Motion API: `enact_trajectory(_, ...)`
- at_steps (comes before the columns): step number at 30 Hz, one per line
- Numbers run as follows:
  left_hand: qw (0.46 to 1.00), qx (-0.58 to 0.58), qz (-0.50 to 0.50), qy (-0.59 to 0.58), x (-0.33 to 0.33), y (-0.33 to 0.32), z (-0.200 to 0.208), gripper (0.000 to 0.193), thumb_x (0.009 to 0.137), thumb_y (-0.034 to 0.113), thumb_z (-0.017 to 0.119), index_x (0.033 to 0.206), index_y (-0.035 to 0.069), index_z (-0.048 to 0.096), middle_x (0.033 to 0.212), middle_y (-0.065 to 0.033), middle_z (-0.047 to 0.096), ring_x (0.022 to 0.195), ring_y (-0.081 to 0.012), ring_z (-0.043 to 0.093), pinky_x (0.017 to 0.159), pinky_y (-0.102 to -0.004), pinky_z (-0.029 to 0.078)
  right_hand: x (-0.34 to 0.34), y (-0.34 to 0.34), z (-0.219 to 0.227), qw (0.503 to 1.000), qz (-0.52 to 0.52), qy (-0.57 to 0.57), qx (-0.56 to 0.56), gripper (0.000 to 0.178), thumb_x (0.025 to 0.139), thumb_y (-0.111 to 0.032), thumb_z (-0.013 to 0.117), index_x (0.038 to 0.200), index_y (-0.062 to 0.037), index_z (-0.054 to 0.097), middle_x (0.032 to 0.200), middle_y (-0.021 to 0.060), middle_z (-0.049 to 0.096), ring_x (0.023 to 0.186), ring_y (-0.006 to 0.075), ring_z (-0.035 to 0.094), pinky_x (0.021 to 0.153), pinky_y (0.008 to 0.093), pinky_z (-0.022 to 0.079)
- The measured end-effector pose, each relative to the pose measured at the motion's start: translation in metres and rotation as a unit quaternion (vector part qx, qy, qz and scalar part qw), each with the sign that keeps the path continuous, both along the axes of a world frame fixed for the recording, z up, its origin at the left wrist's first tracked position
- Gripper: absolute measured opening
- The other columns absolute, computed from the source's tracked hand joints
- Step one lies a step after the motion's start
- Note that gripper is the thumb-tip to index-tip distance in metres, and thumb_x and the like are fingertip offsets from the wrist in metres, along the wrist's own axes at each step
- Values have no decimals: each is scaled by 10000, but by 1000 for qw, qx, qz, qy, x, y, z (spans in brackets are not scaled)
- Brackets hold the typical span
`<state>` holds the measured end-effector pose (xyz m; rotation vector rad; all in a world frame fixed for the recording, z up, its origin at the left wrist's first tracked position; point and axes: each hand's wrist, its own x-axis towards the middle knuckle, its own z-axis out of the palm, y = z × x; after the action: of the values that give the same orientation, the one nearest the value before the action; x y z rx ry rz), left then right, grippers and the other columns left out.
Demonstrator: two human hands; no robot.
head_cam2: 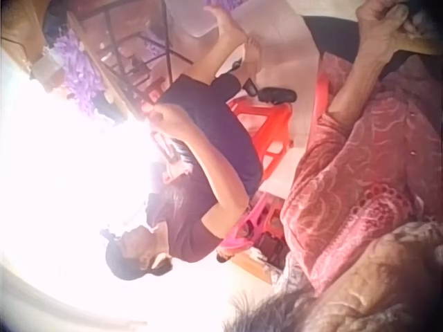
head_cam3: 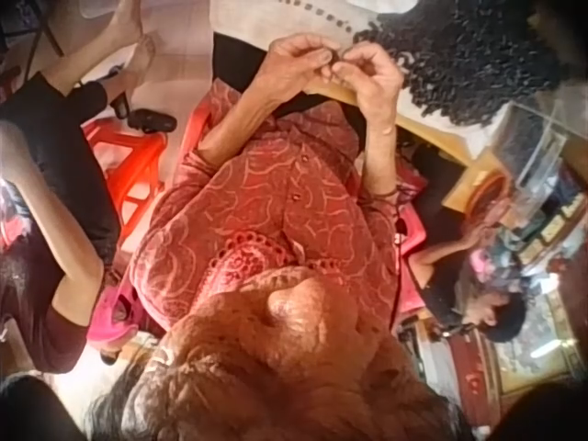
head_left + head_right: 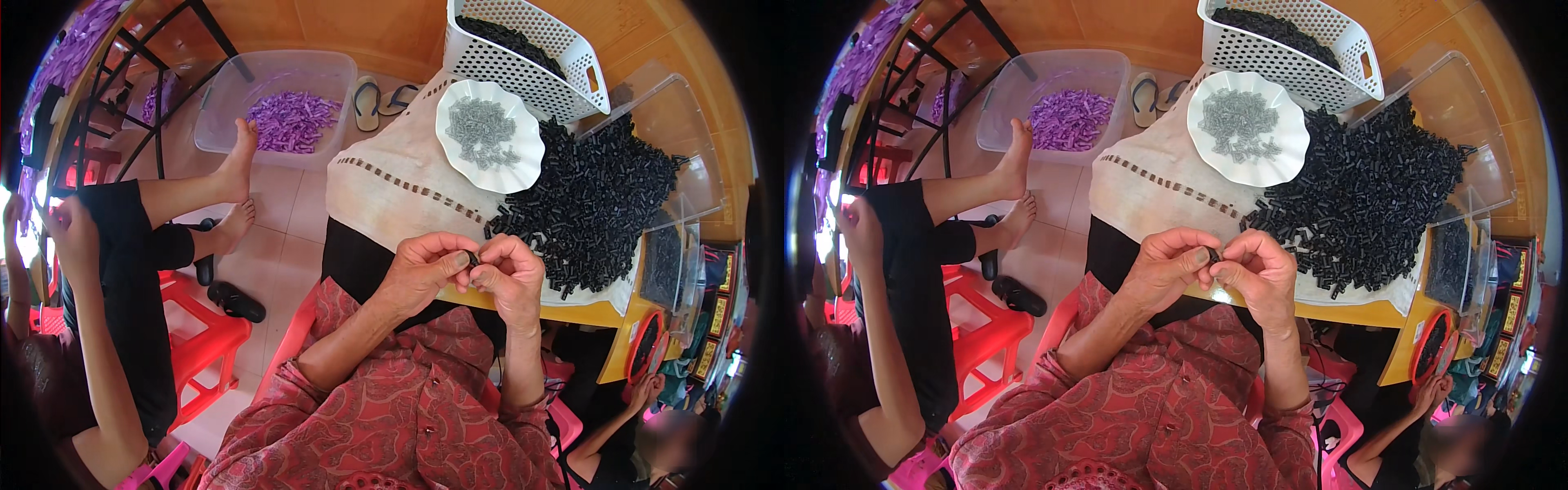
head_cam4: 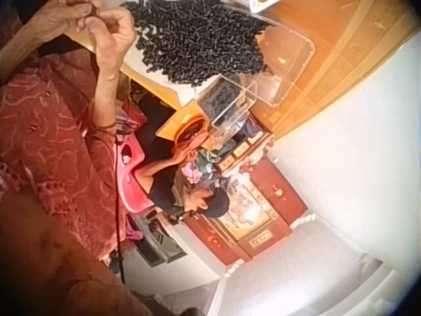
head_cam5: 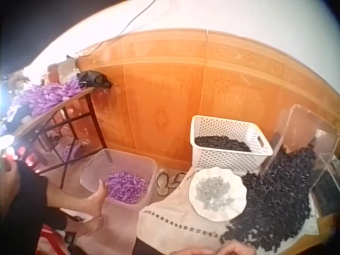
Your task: The person assembles small plastic components with metal pins by hand at a workstation.
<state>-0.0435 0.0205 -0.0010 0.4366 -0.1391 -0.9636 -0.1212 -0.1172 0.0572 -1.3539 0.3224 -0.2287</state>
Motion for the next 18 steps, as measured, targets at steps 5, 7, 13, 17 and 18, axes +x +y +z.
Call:
enact_trajectory(5,1000,-10,0,3,-2,-1,1,193,925,24,562,1102,-32,613,891,-103,651,730,-145,640,649,-281,536,-1,1,2,1000,1,2,-12,176,789,53,709,866,-14,566,793,51,628,653,83,584,576,211,469)
enact_trajectory(7,1000,-17,1,0,-2,-1,2,194,931,32,556,1106,-34,608,888,-100,648,735,-145,640,652,-286,537,-1,1,3,1000,-1,0,-17,172,791,50,708,864,-15,566,791,50,626,649,83,582,572,211,467)
enact_trajectory(13,1000,8,4,-18,1,0,12,192,946,50,539,1104,-42,598,874,-98,640,744,-148,631,678,-293,534,-3,2,-2,999,-27,-17,-4,126,810,19,702,855,-7,588,763,34,601,622,81,567,562,209,456)
enact_trajectory(17,1000,10,11,-27,2,1,9,184,945,48,541,1093,-43,602,871,-97,638,746,-146,625,692,-290,531,-2,5,2,999,-25,-27,5,116,815,13,701,854,-3,594,753,31,595,618,77,558,558,206,450)
enact_trajectory(18,998,33,20,-47,1,1,7,180,943,44,543,1088,-43,603,868,-96,638,747,-144,623,695,-285,530,-2,5,2,1000,-14,-28,-4,117,817,12,701,855,-2,592,758,35,599,619,76,556,557,204,448)
